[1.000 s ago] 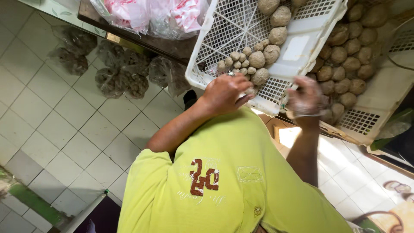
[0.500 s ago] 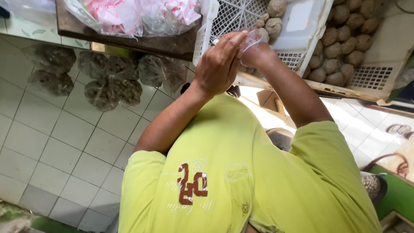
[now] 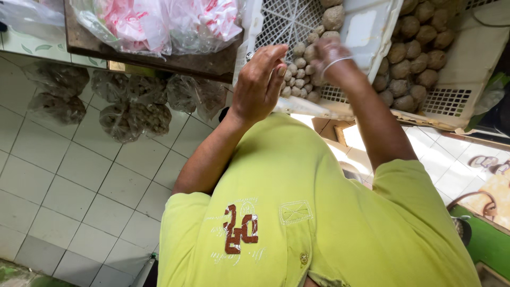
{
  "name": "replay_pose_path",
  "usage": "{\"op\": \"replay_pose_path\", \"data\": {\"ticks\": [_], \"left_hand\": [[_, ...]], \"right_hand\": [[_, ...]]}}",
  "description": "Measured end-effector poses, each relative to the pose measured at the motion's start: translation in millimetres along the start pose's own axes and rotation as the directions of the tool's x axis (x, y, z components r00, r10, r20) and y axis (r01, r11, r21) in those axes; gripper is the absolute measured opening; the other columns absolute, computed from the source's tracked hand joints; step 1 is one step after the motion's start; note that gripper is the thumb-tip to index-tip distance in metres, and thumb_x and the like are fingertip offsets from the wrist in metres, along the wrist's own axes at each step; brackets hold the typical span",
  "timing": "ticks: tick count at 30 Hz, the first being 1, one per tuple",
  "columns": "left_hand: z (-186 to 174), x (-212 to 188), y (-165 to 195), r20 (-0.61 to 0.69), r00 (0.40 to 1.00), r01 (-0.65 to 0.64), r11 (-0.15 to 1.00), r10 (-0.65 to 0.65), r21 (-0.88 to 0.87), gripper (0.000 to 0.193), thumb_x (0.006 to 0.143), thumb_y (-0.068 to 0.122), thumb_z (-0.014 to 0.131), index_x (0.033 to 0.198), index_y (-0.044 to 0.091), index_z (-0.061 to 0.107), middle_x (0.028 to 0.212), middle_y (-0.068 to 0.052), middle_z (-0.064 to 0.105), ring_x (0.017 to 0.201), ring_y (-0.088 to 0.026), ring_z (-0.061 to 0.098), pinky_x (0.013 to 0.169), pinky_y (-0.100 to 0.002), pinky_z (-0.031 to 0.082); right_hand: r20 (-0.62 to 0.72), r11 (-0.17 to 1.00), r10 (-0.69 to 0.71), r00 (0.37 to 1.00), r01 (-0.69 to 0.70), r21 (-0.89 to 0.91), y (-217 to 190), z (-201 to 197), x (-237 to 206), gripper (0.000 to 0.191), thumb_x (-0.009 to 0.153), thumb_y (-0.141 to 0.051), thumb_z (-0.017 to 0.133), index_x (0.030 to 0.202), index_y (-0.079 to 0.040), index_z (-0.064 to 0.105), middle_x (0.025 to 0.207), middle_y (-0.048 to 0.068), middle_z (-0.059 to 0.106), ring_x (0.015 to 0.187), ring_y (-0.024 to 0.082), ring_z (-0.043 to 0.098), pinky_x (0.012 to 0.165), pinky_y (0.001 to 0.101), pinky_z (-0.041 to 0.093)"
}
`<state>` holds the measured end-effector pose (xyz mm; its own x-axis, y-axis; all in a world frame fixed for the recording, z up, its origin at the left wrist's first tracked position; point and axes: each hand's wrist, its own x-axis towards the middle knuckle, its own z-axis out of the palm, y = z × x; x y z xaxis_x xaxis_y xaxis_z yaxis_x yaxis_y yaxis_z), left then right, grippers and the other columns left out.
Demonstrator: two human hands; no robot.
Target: The person picks round meatballs from white plastic crates and fills clear plastic bags with them, then ties the filled bags closed and places the bags on the tiled floor. The person repeats this bagging cycle with crates of different meatball sizes.
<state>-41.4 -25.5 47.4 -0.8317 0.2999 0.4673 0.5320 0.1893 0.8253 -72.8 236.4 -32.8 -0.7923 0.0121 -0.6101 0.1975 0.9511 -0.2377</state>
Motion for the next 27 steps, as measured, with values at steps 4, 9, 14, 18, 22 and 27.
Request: {"op": "replay_pose_path", "data": {"ticks": [4, 9, 14, 18, 22, 27], "left_hand": [[3.9, 4.2, 7.4, 0.039, 0.997, 0.062, 0.998, -0.062, 0.007, 0.027, 0.111, 0.018, 0.057, 0.130, -0.001, 0.058, 0.119, -0.019, 0.067, 0.100, -0.031, 0.070, 0.090, -0.041, 0.057], [9.0, 5.1, 14.5, -0.018, 0.998, 0.061, 0.998, -0.061, 0.027, 0.026, 0.111, 0.021, 0.058, 0.125, -0.001, 0.059, 0.113, -0.017, 0.067, 0.100, -0.033, 0.069, 0.089, -0.042, 0.057], [10.5, 4.9, 14.7, -0.040, 0.999, 0.004, 0.996, -0.001, 0.087, 0.025, 0.111, 0.023, 0.057, 0.121, 0.000, 0.061, 0.113, -0.017, 0.068, 0.104, -0.036, 0.068, 0.091, -0.044, 0.056], [12.7, 3.3, 15.0, -0.048, 0.999, -0.001, 0.988, 0.009, 0.153, 0.025, 0.110, 0.025, 0.059, 0.118, 0.001, 0.063, 0.113, -0.016, 0.069, 0.106, -0.037, 0.068, 0.091, -0.044, 0.056], [14.8, 2.5, 16.3, -0.001, 0.998, 0.058, 0.982, -0.059, 0.182, 0.024, 0.107, 0.023, 0.060, 0.116, 0.001, 0.063, 0.111, -0.017, 0.069, 0.100, -0.034, 0.069, 0.089, -0.044, 0.056], [15.5, 4.2, 19.6, 0.015, 1.000, 0.015, 0.977, -0.019, 0.211, 0.022, 0.106, 0.021, 0.062, 0.116, 0.001, 0.062, 0.110, -0.017, 0.068, 0.098, -0.034, 0.070, 0.087, -0.042, 0.057]], "right_hand": [[-0.183, 0.949, -0.296, 0.937, 0.267, -0.168, 1.9, 14.6, 26.4, 0.058, 0.096, -0.028, 0.075, 0.139, 0.002, 0.050, 0.136, 0.036, 0.045, 0.117, 0.052, 0.052, 0.097, 0.0564, 0.045], [-0.039, 0.957, -0.263, 0.964, 0.255, -0.135, 13.4, 17.1, 44.3, 0.061, 0.085, -0.034, 0.084, 0.129, -0.003, 0.057, 0.132, 0.028, 0.054, 0.118, 0.047, 0.056, 0.099, 0.0534, 0.048], [0.132, 0.950, -0.289, 0.948, 0.301, -0.082, 10.3, 0.5, 51.5, 0.055, 0.080, -0.035, 0.087, 0.120, -0.006, 0.062, 0.115, 0.018, 0.066, 0.108, 0.036, 0.063, 0.094, 0.0499, 0.052], [0.100, 0.949, -0.297, 0.950, 0.281, 0.145, 0.1, -35.9, 66.1, 0.044, 0.080, -0.027, 0.086, 0.116, -0.013, 0.064, 0.103, 0.008, 0.067, 0.096, 0.025, 0.065, 0.083, 0.0418, 0.054], [-0.093, 0.552, -0.285, 0.954, 0.242, 0.798, -42.0, -72.6, 96.4, 0.040, 0.088, -0.022, 0.083, 0.119, -0.014, 0.059, 0.101, 0.004, 0.065, 0.083, 0.014, 0.065, 0.064, 0.0322, 0.056], [-0.682, 0.526, -0.124, 0.721, 0.631, 0.571, -106.8, -111.9, 134.5, 0.045, 0.081, -0.020, 0.092, 0.116, -0.009, 0.066, 0.099, 0.012, 0.068, 0.084, 0.027, 0.065, 0.070, 0.0405, 0.056]]}}
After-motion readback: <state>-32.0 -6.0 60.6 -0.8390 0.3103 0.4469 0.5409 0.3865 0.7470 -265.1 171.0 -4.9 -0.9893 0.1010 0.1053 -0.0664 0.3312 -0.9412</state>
